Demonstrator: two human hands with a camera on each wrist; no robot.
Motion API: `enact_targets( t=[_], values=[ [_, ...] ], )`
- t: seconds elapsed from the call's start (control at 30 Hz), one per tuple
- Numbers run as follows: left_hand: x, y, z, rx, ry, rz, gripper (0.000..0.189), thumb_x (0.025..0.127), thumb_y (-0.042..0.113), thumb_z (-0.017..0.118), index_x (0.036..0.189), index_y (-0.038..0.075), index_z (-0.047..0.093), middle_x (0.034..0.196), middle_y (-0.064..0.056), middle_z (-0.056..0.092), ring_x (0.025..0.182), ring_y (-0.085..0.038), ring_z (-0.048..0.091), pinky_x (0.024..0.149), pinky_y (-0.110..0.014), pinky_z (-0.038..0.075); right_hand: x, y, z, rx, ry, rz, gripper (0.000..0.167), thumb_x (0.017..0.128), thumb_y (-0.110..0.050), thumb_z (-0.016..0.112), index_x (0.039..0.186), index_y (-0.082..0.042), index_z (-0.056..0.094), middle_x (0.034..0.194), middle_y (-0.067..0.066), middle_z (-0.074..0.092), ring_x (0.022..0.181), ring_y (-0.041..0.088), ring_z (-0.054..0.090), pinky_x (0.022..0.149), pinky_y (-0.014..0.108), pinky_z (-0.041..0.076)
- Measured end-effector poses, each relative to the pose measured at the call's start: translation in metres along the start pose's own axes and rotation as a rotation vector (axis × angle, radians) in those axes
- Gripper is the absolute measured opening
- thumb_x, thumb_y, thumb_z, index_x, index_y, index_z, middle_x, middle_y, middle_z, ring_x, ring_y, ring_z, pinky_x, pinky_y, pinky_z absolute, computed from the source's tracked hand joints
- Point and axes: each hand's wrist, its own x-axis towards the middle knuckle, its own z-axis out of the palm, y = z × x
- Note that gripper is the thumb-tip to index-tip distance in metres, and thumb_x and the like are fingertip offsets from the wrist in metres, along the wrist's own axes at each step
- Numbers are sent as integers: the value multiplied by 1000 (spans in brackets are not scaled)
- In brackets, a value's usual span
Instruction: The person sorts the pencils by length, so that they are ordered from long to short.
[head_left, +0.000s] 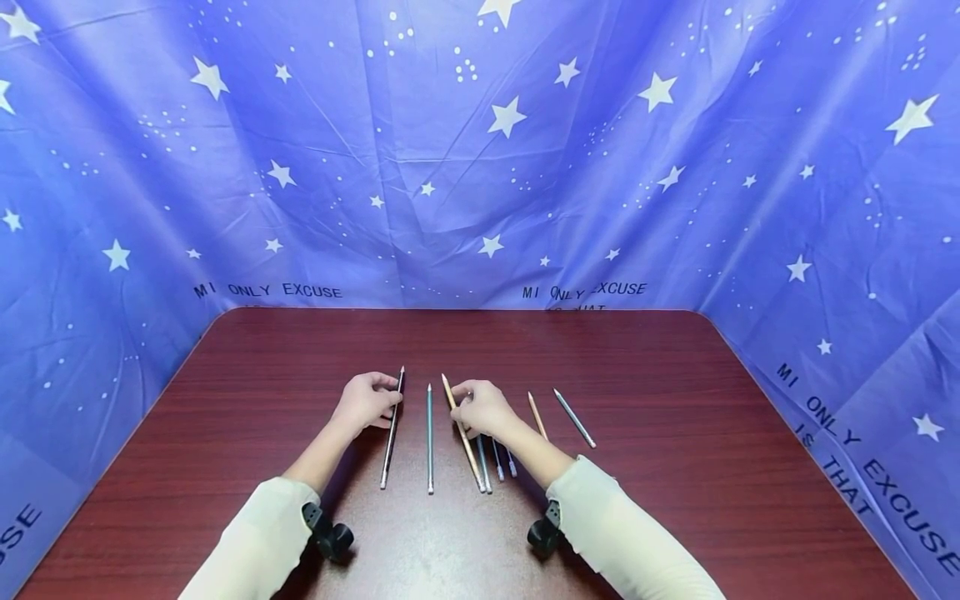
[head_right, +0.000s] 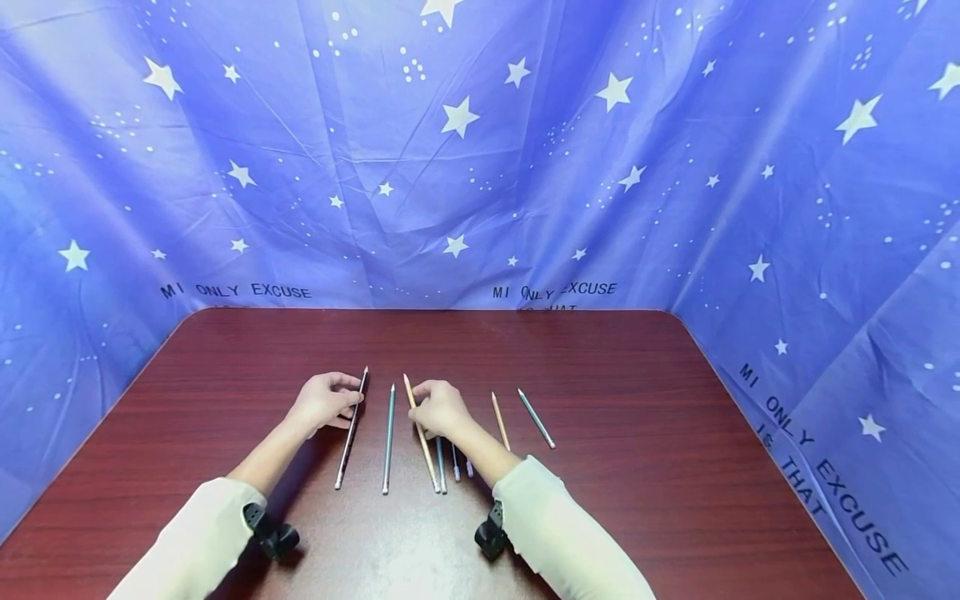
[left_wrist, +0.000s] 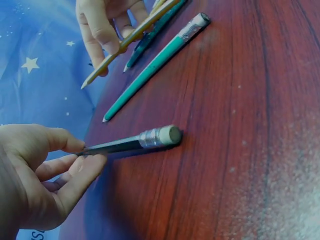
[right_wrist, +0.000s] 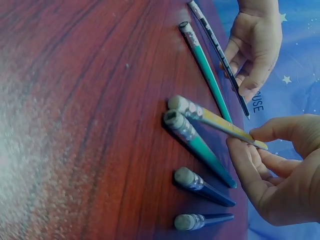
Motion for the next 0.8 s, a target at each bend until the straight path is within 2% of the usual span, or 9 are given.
enact_targets(
  t=[0.2, 0.3, 0.5, 0.8],
  values=[
    [-1, 0, -1, -35, 13, -37, 27, 83, 0, 59, 108, -8, 58, 82, -10, 61, 59, -13, 56, 56, -30, 59, 1, 3, 0, 115, -4, 16, 38, 80, 5, 61, 118, 4, 56, 71, 6, 59, 55, 13, 53, 53, 30, 57],
    [0, 1, -1, -46, 22, -34, 29, 81, -2, 58, 109, -10, 57, 84, -11, 61, 60, -12, 56, 56, -29, 59, 1, 4, -2, 140, -6, 24, 38, 80, 5, 61, 118, 5, 56, 74, 8, 61, 55, 13, 53, 52, 30, 57],
    [2, 0, -2, -51, 37, -18, 35, 78, -5, 56, 112, -12, 55, 88, -16, 63, 67, -15, 60, 61, -31, 60, 2, 5, -4, 158, -12, 28, 41, 80, 4, 62, 120, 4, 56, 69, 1, 53, 55, 13, 51, 53, 30, 57],
    [6, -5, -4, -58, 24, -29, 38, 77, -4, 53, 115, -11, 54, 85, -7, 61, 62, -10, 54, 58, -33, 59, 3, 5, -9, 201, -28, 33, 42, 79, 3, 62, 121, 4, 55, 73, 2, 55, 57, 14, 53, 55, 30, 58]
  ],
)
